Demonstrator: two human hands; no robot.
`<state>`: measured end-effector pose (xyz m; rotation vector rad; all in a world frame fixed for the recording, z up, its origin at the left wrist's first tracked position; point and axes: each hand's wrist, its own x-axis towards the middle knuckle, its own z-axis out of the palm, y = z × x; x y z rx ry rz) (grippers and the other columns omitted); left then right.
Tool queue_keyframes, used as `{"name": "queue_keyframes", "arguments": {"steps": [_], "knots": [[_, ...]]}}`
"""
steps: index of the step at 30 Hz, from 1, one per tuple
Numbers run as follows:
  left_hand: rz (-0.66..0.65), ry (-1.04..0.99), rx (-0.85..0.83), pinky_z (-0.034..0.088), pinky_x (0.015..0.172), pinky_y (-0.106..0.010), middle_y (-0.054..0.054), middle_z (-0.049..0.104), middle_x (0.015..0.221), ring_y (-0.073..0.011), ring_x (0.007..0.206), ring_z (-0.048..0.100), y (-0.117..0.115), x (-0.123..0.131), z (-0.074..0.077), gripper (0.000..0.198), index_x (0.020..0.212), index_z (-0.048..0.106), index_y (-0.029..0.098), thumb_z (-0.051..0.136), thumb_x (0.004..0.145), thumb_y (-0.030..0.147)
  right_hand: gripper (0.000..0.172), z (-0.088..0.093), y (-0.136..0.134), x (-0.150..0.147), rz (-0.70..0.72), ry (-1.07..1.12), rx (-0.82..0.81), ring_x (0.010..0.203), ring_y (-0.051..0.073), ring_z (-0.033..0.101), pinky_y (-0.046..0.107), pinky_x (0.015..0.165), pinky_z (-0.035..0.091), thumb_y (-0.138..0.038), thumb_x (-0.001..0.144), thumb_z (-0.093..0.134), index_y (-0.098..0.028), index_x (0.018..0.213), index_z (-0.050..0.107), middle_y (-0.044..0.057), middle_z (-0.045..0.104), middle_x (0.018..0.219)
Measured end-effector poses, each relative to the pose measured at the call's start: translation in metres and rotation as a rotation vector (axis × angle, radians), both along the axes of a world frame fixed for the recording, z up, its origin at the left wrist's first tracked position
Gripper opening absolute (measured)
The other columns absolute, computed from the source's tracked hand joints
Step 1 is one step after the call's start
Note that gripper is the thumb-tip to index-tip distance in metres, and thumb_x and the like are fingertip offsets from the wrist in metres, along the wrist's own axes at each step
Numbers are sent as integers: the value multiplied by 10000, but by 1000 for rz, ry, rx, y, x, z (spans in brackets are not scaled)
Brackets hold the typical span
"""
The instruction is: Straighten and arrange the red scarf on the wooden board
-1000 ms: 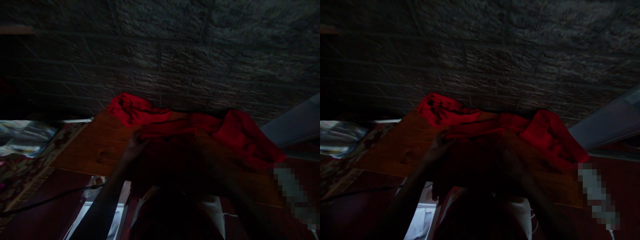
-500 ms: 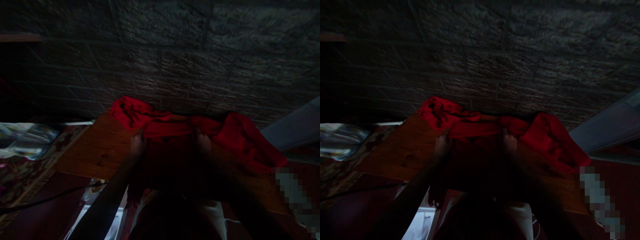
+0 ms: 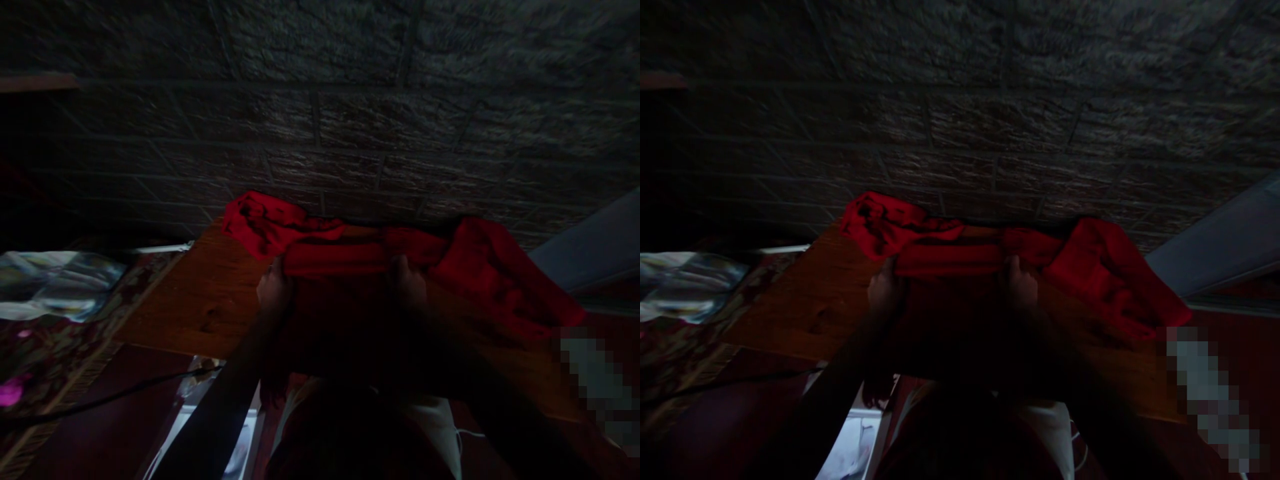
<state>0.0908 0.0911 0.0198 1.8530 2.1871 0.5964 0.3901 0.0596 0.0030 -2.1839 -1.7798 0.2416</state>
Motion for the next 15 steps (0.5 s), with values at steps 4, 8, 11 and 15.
{"name": "queue_keyframes", "arguments": {"steps": [4, 8, 11, 15], "knots": [[-11, 67, -18, 527, 837, -447, -190, 680, 1200, -365, 1034, 676, 0, 0, 3, 578, 1468, 459, 200, 458, 890, 231, 287, 8, -3, 5, 49, 109, -43, 887, 287, 679, 339, 694, 447, -298, 963, 467, -171, 1220, 498, 123, 701, 1035], [-66, 118, -8, 527, 846, -429, -181, 672, 1238, -359, 1049, 675, 1, -6, 4, 546, 1453, 493, 205, 454, 918, 303, 365, 14, -13, 14, 45, 274, -43, 964, 305, 675, 356, 734, 482, -304, 946, 525, -133, 1265, 481, 175, 679, 1125], [-101, 127, -25, 527, 845, -441, -178, 688, 1214, -373, 1046, 677, 4, -12, 4, 541, 1438, 514, 211, 457, 933, 399, 303, 19, -26, 10, 98, 419, -162, 783, 247, 698, 322, 640, 506, -378, 984, 482, -146, 1134, 605, 140, 718, 977], [-125, 115, -66, 521, 851, -460, -179, 691, 1215, -391, 1058, 673, 9, -18, 3, 526, 1412, 541, 222, 465, 927, 412, 373, 20, -39, -14, 214, 714, -388, 539, 144, 645, 218, 448, 442, -500, 979, 510, -183, 957, 706, 45, 721, 741]]}}
